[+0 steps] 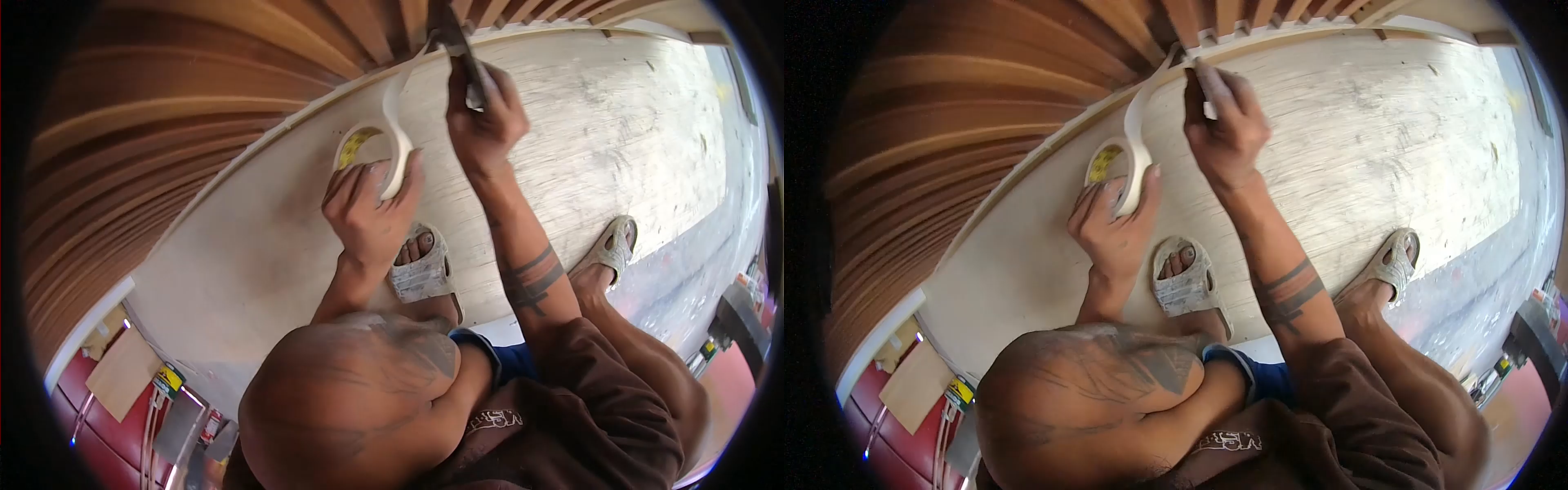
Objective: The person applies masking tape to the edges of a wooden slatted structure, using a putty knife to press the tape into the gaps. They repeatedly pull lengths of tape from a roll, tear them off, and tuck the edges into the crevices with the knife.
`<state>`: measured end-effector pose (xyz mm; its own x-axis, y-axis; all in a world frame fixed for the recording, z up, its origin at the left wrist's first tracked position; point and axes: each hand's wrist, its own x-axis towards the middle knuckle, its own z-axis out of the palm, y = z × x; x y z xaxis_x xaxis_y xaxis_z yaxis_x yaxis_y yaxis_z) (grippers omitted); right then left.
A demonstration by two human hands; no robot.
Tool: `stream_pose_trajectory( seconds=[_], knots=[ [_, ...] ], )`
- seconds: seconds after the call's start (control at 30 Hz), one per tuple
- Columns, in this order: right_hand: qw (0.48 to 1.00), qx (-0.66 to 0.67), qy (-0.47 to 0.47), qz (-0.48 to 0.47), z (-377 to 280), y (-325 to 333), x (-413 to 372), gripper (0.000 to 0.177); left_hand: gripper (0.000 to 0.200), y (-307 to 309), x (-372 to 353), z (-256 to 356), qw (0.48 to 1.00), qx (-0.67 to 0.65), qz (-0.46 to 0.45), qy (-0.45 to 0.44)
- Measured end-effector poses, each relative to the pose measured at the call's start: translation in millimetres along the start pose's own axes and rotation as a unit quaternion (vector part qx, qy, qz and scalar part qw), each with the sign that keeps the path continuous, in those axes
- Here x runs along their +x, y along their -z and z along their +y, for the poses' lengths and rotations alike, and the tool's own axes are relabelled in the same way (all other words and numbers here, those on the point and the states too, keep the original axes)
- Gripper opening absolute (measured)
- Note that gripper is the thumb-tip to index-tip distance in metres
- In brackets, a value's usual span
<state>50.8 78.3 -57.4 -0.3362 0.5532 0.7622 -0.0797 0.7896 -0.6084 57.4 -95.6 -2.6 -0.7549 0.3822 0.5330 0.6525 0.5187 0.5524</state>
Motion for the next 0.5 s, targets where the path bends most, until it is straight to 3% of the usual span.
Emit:
stream_pose_trajectory(
  seconds=[0.2, 0.5],
  knots=[
    [0.997, 0.030, -0.054, -0.047, 1, 30, -4, 0.017, 0.029, -10, 1, -3, 1.000, -0.006, 0.019, -0.001],
    [0.998, -0.006, 0.005, -0.064, 3, 20, -2, 0.020, 0.030, -17, -3, -2, 0.999, -0.029, 0.020, 0.012]
  ],
)
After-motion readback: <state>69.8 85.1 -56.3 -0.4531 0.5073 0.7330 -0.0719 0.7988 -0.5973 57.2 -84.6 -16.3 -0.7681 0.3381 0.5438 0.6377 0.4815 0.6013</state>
